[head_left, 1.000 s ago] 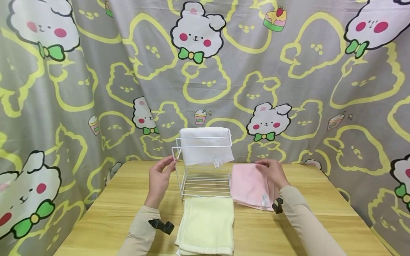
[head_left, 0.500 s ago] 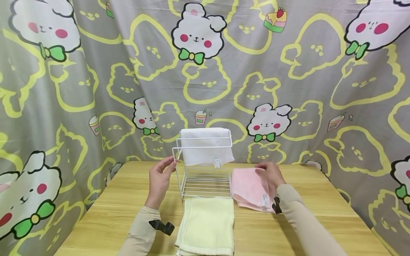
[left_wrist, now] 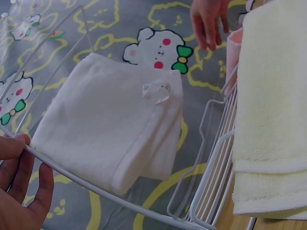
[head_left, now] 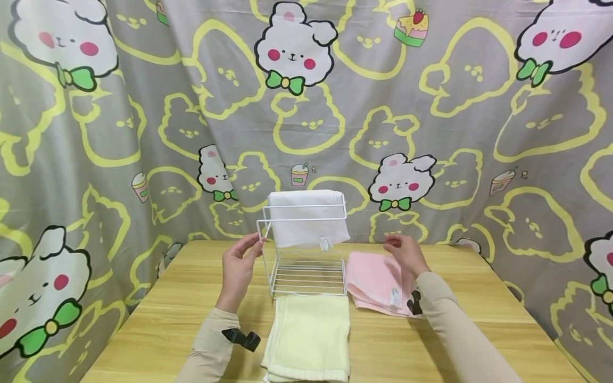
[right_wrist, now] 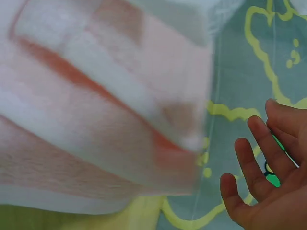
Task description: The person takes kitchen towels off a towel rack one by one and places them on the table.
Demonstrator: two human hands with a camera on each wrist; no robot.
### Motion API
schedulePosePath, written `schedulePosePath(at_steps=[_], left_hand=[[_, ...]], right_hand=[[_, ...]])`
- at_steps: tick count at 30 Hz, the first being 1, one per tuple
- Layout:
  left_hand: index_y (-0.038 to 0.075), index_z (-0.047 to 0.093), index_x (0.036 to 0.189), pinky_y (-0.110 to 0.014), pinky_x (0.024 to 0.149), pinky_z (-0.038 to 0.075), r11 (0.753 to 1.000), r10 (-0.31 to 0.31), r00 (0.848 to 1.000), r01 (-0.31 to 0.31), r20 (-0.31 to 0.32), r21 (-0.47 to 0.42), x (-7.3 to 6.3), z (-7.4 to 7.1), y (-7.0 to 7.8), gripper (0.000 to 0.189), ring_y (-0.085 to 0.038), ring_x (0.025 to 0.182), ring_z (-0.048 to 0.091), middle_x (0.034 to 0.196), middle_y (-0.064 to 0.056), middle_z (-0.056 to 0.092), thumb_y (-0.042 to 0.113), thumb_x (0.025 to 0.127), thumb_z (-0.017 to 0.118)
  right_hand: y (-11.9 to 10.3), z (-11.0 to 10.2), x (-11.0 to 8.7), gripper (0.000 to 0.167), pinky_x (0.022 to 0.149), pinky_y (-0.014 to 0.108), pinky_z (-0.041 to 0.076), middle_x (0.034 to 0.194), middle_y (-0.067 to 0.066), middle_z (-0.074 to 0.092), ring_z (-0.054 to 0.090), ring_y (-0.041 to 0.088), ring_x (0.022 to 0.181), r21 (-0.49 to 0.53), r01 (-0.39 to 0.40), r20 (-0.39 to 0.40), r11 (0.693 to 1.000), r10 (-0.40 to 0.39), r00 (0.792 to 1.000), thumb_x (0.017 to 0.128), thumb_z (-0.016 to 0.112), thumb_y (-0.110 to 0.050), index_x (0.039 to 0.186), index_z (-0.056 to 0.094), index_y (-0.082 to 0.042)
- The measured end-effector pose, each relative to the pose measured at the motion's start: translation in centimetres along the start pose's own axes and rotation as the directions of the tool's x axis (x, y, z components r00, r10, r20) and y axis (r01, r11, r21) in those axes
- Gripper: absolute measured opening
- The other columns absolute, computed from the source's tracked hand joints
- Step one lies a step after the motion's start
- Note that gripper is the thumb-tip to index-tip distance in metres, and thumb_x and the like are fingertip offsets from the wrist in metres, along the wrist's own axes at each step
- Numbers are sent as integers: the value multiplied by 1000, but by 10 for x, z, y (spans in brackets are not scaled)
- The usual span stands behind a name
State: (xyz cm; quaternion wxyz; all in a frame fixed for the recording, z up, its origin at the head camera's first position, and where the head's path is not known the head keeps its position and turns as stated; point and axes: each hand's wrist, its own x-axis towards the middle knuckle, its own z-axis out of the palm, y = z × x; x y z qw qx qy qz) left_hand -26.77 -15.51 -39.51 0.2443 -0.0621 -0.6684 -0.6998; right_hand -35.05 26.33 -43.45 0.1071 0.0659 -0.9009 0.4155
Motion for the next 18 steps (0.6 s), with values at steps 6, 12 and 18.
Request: schedulePosePath(at_steps=[6, 12, 18], left_hand=[[-5, 72, 115, -20, 80, 61, 1000, 12, 1000, -12, -4, -2, 0, 2, -1, 22, -11, 95, 69, 109, -20, 75, 4, 95, 72], [-4, 73, 115, -21, 81, 61, 1000, 5, 1000, -5, 1, -2, 0, 3, 0, 22, -12, 95, 69, 109, -20, 75, 5, 94, 73], [-6, 72, 116, -21, 81, 61, 1000, -4, 1000, 4, -7, 9, 0, 1, 0, 22, -7, 95, 69, 110, -22, 75, 4, 95, 71]], right_hand=[[-13, -8, 2, 35, 104, 55, 51, 127, 23, 68, 62, 41, 120, 8, -10, 3, 1000, 10, 1000, 104, 60, -20, 132, 63, 1], [-30, -13, 8, 39, 103, 53, 53, 129, 21, 68, 63, 39, 120, -7, 34, -12, 999, -34, 999, 105, 60, -27, 133, 64, -1], [-58, -15, 18, 39, 101, 52, 54, 128, 18, 70, 65, 36, 119, -7, 90, -35, 996, -90, 995, 104, 61, -31, 130, 67, -3]])
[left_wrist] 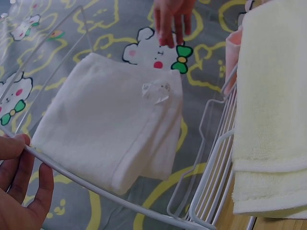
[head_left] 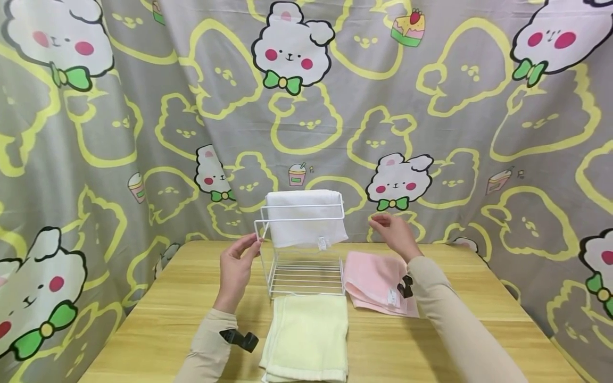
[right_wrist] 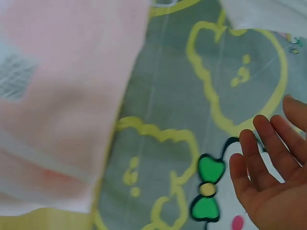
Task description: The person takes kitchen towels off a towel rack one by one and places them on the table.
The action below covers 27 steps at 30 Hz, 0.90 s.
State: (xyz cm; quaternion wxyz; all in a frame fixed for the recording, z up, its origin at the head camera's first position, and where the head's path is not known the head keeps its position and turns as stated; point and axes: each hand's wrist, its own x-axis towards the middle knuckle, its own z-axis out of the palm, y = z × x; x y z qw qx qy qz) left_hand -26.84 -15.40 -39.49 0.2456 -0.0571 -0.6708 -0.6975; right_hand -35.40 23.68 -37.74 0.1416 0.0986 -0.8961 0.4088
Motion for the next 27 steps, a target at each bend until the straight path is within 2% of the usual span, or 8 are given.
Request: schedulePosePath(at_steps=[4, 9, 13, 17, 18, 25, 27], left_hand=[[-8, 71, 116, -20, 80, 61, 1000, 9, 1000, -9, 0, -5, 0, -2, 0, 23, -4, 93, 69, 110, -24, 74, 1, 95, 70], [-8, 71, 116, -20, 80, 61, 1000, 11, 1000, -11, 3, -10, -1, -2, 0, 23, -4, 93, 68, 108, -20, 76, 1, 95, 71], [-7, 71, 116, -21, 81, 61, 1000, 9, 1000, -9, 11, -8, -1, -1, 0, 24, -5, 94, 68, 102, -5, 78, 5, 95, 72], [-7, 71, 116, -22, 81, 61, 1000, 3, 1000, -3, 12, -8, -1, -1, 0, 25, -5, 94, 68, 97, 6, 78, 5, 95, 72], [-7, 71, 117, -22, 82, 61, 1000, 1, 1000, -1, 13, -7, -1, -1, 0, 25, -6, 95, 68, 98, 5, 78, 6, 95, 72], [-7, 71, 116, -23, 82, 61, 1000, -1, 1000, 1, 13, -10, 0, -2, 0, 24, -8, 95, 69, 109, -18, 76, 5, 95, 72], [-6, 71, 116, -24, 83, 61, 1000, 1, 1000, -1, 16, -6, 0, -2, 1, 23, -8, 96, 69, 108, -17, 76, 5, 95, 72]], right_hand=[[-20, -1, 7, 41, 101, 52, 54, 128, 16, 70, 65, 35, 119, 21, 47, -6, 999, -47, 999, 105, 60, -37, 129, 67, -5], [-43, -3, 16, 43, 99, 52, 55, 126, 14, 71, 65, 34, 118, 15, 108, -13, 994, -108, 994, 105, 58, -40, 129, 68, -7], [-64, -6, 21, 38, 98, 51, 55, 125, 11, 72, 65, 31, 117, 23, 130, -10, 991, -130, 992, 104, 61, -37, 129, 68, -9], [-84, -6, 25, 39, 97, 49, 55, 125, 7, 72, 64, 27, 118, 39, 138, 4, 990, -138, 990, 103, 62, -40, 130, 68, -13], [-88, -6, 26, 39, 97, 49, 55, 126, 7, 72, 64, 27, 118, 46, 143, 7, 989, -143, 990, 103, 62, -40, 130, 68, -13], [-115, 1, 34, 38, 94, 45, 57, 124, 7, 72, 66, 25, 114, 64, 200, 22, 978, -201, 979, 100, 67, -39, 127, 69, -12], [-121, 2, 36, 39, 94, 44, 57, 124, 8, 72, 66, 26, 113, 59, 210, 24, 976, -212, 977, 98, 70, -38, 127, 69, -11]])
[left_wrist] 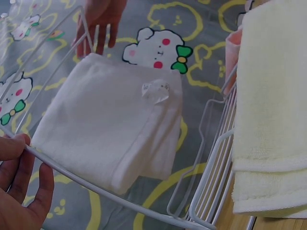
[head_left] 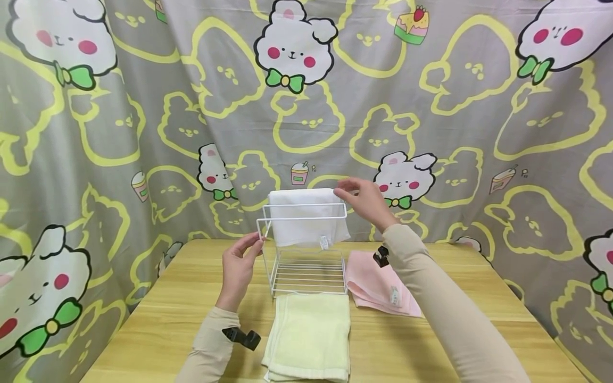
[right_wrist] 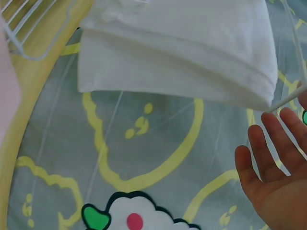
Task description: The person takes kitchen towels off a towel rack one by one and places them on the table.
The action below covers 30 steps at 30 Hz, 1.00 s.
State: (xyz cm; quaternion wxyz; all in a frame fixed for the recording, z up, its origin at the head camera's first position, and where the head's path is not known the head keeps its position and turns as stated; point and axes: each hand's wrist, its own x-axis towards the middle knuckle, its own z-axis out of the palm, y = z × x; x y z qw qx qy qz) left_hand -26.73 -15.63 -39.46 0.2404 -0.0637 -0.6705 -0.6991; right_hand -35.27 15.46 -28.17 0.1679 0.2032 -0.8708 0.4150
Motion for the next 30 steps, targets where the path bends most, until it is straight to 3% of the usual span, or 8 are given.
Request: schedulePosePath(at_steps=[15, 30], left_hand=[[-8, 70, 116, -22, 80, 61, 1000, -9, 1000, 9, 0, -8, 1, 2, -2, 21, -8, 94, 69, 111, -26, 73, -1, 96, 68], [-7, 71, 116, -24, 82, 61, 1000, -14, 1000, 14, 1, -8, 2, -1, -1, 22, -10, 95, 70, 106, -15, 77, 2, 96, 70]], right_hand=[[-19, 8, 17, 45, 104, 47, 53, 136, 13, 66, 60, 29, 126, -17, -39, 124, 999, 41, 991, 95, 75, -29, 135, 66, -11], [-23, 13, 24, 42, 110, 42, 50, 136, 10, 67, 60, 27, 129, -56, -33, 191, 998, 43, 981, 95, 75, -24, 134, 67, -9]])
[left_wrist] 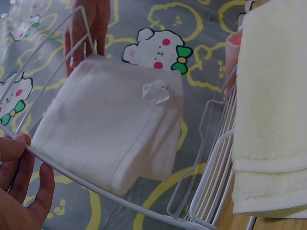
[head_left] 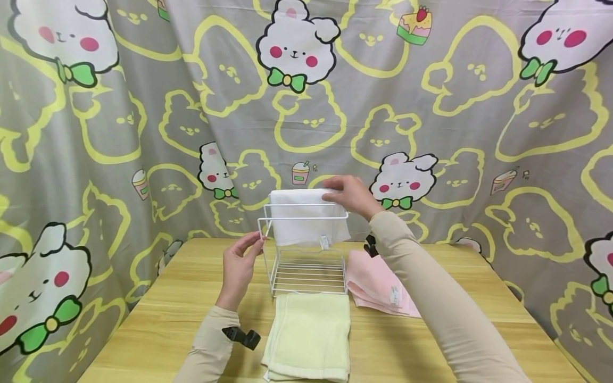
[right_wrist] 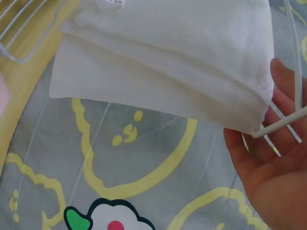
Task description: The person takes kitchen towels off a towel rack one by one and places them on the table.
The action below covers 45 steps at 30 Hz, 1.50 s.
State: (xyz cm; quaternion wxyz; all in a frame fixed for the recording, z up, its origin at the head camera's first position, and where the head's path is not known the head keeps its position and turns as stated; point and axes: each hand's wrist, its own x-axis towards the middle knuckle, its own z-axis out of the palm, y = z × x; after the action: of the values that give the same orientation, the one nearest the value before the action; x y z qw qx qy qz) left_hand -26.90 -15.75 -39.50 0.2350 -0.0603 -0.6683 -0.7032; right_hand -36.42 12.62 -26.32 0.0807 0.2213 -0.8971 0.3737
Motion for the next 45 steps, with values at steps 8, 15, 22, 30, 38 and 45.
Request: schedulePosePath(at_steps=[8, 15, 22, 30, 38, 45], left_hand=[[-8, 70, 116, -24, 82, 62, 1000, -1, 1000, 1, -12, 5, 0, 0, 0, 22, -6, 94, 70, 110, -22, 75, 0, 96, 69], [-9, 70, 116, -25, 82, 62, 1000, -3, 1000, 3, -9, -2, -1, 1, 0, 21, -6, 93, 70, 110, -24, 74, -3, 96, 68], [-9, 70, 116, -23, 80, 61, 1000, -4, 1000, 3, -15, -15, -1, 0, 0, 22, -5, 92, 69, 107, -21, 76, -1, 95, 69], [-7, 70, 118, -22, 83, 61, 1000, -21, 1000, 21, -7, 2, -2, -1, -1, 23, -13, 98, 70, 106, -10, 78, 2, 96, 69], [-8, 70, 117, -22, 82, 61, 1000, -5, 1000, 5, -5, -4, -2, 0, -2, 23, -9, 95, 70, 112, -25, 73, 0, 96, 69], [-9, 69, 118, -22, 81, 61, 1000, 10, 1000, -10, -3, -2, -1, 0, -2, 23, -3, 93, 68, 111, -27, 73, -1, 96, 68]], right_hand=[[-1, 1, 1, 36, 107, 43, 53, 132, 10, 69, 63, 26, 125, -12, -23, 2, 1000, 23, 1000, 95, 75, -20, 130, 70, -9], [-2, 4, 0, 26, 101, 42, 57, 122, 8, 74, 67, 24, 115, 6, -56, -47, 998, 56, 997, 95, 74, -14, 121, 76, -11], [-4, 7, -2, 24, 98, 43, 58, 120, 10, 75, 69, 25, 112, 3, -52, -115, 999, 52, 992, 97, 72, -12, 120, 76, -9], [-5, 9, -5, 21, 100, 43, 57, 120, 10, 75, 70, 26, 114, -9, -13, -213, 1000, 11, 977, 98, 70, -13, 118, 77, -9], [-8, 6, -6, 20, 98, 39, 59, 118, 11, 75, 70, 25, 114, 27, 47, -299, 999, -37, 954, 98, 70, -12, 116, 77, -8], [-23, -2, -9, 19, 99, 38, 59, 116, 11, 76, 71, 23, 114, 43, 88, -357, 995, -67, 932, 99, 68, -12, 115, 78, -7]])
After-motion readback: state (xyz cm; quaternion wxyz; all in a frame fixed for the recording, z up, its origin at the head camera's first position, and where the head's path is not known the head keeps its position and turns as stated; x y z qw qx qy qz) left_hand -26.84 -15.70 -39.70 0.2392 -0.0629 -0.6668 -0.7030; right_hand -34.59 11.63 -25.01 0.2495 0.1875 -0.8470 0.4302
